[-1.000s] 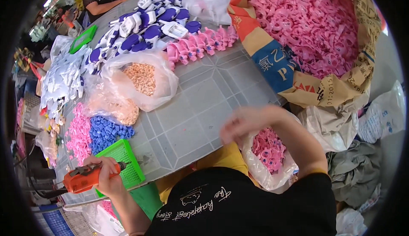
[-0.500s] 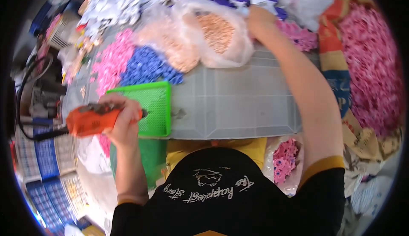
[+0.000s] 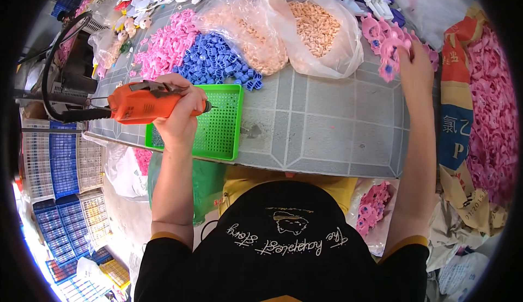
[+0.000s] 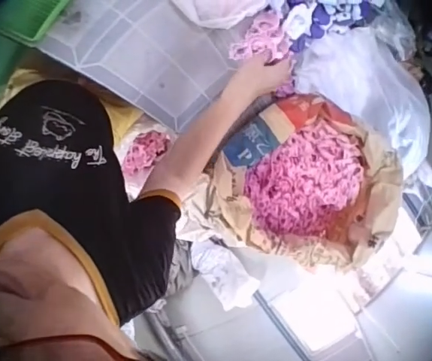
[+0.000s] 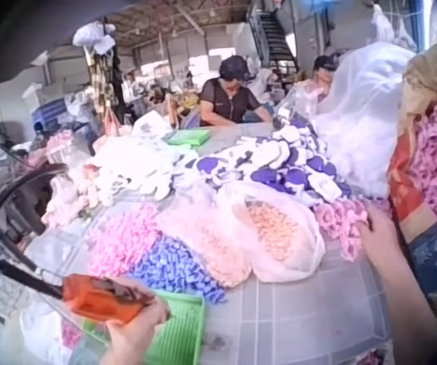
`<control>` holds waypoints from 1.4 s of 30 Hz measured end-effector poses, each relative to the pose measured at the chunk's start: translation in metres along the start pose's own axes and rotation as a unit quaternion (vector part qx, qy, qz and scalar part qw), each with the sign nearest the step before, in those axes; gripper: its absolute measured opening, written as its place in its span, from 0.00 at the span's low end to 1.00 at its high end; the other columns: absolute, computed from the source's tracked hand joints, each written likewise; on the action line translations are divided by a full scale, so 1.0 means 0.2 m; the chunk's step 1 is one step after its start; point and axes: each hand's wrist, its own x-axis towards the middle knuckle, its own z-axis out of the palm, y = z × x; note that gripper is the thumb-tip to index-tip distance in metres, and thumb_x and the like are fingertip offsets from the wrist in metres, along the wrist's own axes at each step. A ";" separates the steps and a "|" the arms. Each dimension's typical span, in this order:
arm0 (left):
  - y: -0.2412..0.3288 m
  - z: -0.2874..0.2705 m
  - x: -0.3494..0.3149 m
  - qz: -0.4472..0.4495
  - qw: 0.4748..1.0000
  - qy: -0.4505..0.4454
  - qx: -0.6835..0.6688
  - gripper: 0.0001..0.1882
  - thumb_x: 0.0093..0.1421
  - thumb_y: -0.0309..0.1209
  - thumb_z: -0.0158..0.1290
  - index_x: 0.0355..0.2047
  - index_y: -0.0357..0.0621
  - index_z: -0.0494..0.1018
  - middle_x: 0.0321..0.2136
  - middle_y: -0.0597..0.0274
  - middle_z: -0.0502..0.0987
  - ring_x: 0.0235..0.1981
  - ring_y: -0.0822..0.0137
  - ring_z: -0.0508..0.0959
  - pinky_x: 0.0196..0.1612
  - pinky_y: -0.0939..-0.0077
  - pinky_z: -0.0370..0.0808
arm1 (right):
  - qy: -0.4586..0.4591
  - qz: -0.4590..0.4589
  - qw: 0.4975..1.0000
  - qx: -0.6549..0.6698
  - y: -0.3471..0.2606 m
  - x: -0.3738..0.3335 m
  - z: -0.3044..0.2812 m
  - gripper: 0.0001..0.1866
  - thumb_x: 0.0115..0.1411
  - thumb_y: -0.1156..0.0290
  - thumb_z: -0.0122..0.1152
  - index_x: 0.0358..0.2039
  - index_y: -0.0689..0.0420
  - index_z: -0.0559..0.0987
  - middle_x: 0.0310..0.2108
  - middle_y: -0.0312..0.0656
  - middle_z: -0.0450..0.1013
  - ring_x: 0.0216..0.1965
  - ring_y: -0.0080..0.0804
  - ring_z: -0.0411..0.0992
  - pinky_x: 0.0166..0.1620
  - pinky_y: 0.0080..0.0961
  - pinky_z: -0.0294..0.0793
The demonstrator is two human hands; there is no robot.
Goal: The recorder uses a glue gun to attach small blue components into pink plastic toy frames at a workstation.
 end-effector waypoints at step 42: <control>0.01 0.31 -0.04 0.053 0.964 -0.186 -0.181 0.15 0.52 0.22 0.52 0.40 0.39 0.63 0.20 0.57 0.69 0.21 0.65 0.70 0.31 0.65 0.69 | -0.315 0.117 0.850 0.406 -0.80 -0.58 0.42 0.16 0.57 0.79 0.50 0.47 0.62 0.73 0.27 0.42 0.75 0.18 0.25 0.72 0.23 0.23 0.72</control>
